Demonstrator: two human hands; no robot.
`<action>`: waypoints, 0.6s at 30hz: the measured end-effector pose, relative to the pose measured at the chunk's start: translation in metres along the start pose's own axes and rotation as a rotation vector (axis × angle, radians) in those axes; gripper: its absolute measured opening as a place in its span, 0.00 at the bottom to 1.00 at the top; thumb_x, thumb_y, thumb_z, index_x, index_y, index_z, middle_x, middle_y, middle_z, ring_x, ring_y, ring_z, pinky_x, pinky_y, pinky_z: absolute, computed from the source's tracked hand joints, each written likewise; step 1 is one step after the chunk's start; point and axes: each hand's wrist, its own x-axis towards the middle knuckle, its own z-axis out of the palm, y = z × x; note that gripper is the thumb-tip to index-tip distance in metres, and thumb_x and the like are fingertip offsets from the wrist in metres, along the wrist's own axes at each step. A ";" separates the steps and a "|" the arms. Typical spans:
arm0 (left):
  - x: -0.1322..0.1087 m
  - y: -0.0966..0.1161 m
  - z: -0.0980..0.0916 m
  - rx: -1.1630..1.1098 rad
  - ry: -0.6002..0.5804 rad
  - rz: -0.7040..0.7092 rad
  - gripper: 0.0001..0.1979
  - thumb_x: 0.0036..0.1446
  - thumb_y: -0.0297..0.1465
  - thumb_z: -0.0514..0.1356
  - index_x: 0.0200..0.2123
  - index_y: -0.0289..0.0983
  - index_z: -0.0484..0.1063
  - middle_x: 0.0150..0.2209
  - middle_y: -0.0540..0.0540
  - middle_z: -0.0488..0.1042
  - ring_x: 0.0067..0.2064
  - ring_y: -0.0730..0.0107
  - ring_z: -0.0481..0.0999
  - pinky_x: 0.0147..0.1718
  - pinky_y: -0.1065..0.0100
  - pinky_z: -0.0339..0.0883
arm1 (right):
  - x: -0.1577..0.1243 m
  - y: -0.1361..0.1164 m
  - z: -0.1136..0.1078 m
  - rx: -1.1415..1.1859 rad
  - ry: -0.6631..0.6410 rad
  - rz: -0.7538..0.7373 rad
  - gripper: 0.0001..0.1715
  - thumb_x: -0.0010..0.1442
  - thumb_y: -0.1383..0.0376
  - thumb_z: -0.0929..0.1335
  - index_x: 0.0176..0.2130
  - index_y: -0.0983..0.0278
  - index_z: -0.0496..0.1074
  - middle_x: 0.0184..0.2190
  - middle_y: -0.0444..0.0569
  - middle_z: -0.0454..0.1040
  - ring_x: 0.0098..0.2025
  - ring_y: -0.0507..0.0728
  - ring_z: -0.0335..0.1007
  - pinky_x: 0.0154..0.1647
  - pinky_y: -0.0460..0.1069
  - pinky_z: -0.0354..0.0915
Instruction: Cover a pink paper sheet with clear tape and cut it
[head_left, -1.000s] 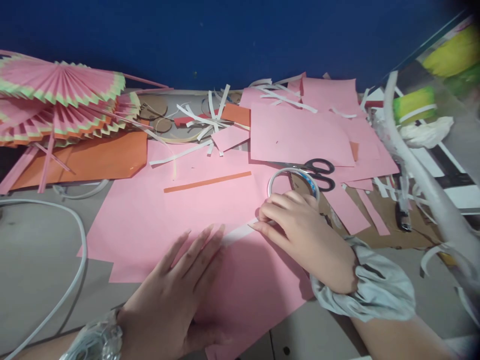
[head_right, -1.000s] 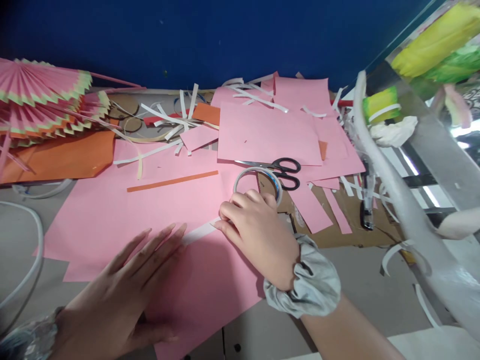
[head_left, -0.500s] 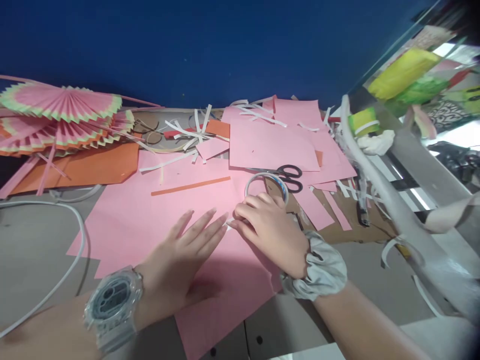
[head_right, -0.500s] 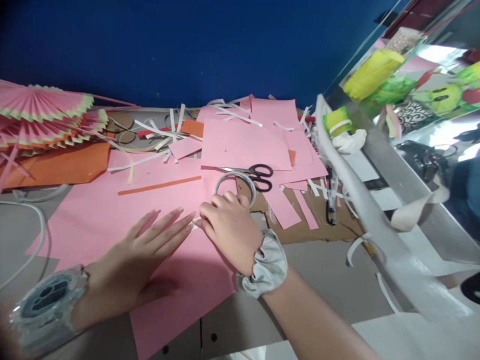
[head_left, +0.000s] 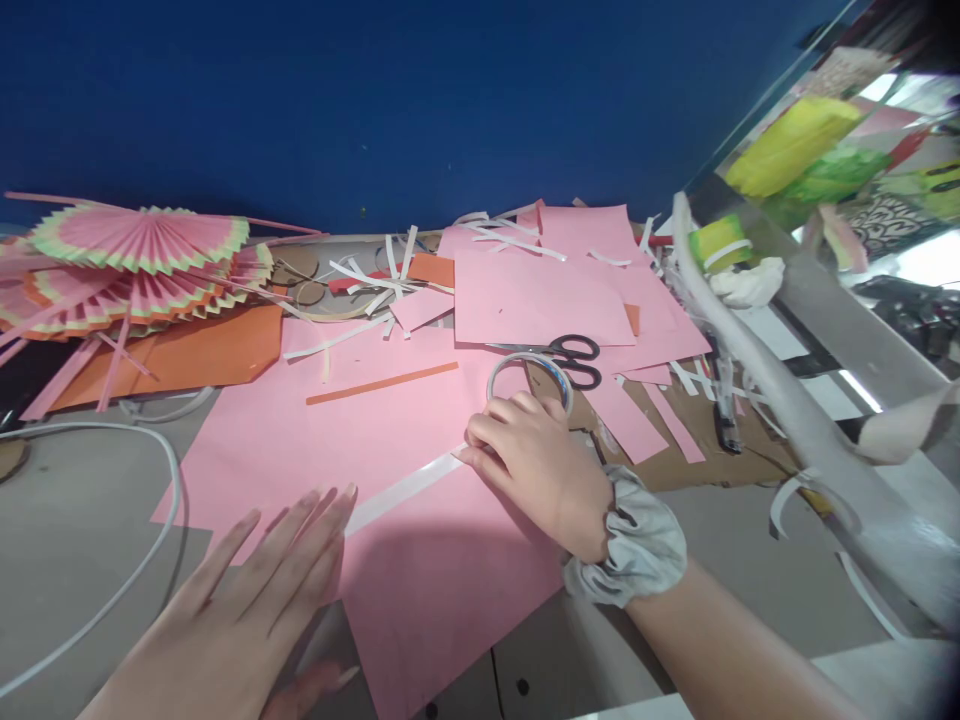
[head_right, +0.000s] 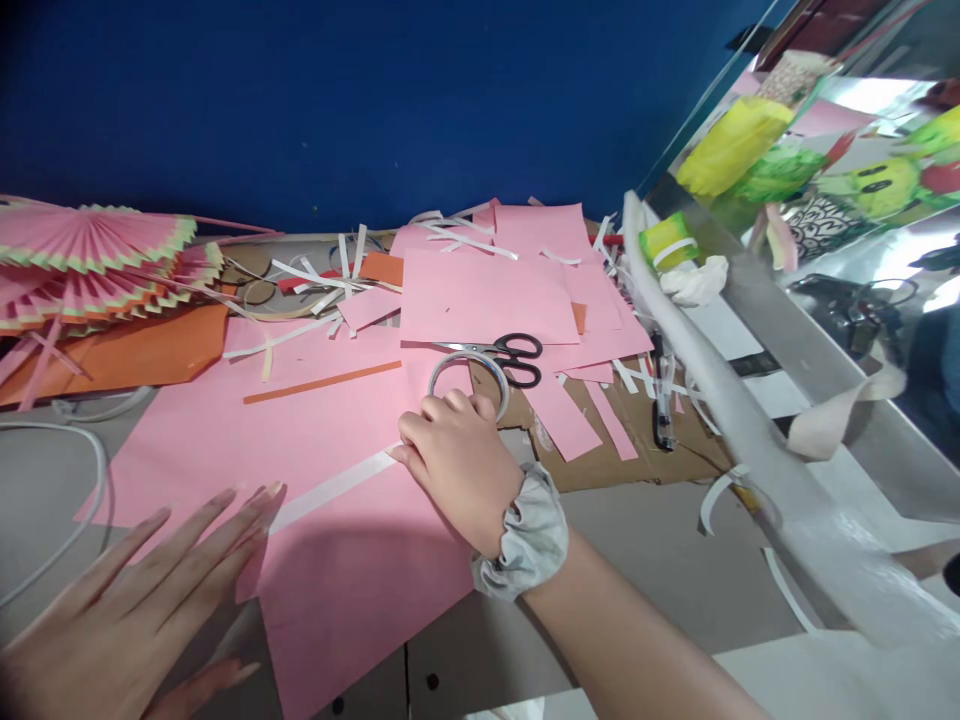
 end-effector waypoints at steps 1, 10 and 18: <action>0.003 0.004 -0.003 0.003 0.020 0.000 0.42 0.52 0.52 0.56 0.64 0.43 0.45 0.63 0.48 0.56 0.63 0.54 0.53 0.63 0.54 0.33 | 0.000 0.000 0.000 -0.003 0.008 -0.003 0.12 0.61 0.58 0.63 0.30 0.61 0.68 0.32 0.44 0.70 0.38 0.55 0.60 0.40 0.53 0.49; 0.068 0.025 0.009 0.021 -0.022 0.261 0.38 0.56 0.48 0.51 0.63 0.32 0.47 0.66 0.43 0.47 0.66 0.55 0.42 0.61 0.54 0.36 | -0.004 -0.004 -0.006 -0.042 0.024 -0.035 0.14 0.64 0.61 0.60 0.31 0.63 0.69 0.34 0.48 0.71 0.39 0.57 0.60 0.42 0.54 0.49; 0.055 0.020 0.015 0.009 -0.026 0.237 0.38 0.55 0.47 0.53 0.63 0.33 0.47 0.65 0.42 0.47 0.66 0.57 0.42 0.62 0.54 0.33 | -0.003 -0.010 -0.008 -0.112 0.072 0.053 0.18 0.64 0.67 0.56 0.29 0.64 0.70 0.31 0.48 0.72 0.37 0.57 0.62 0.45 0.55 0.49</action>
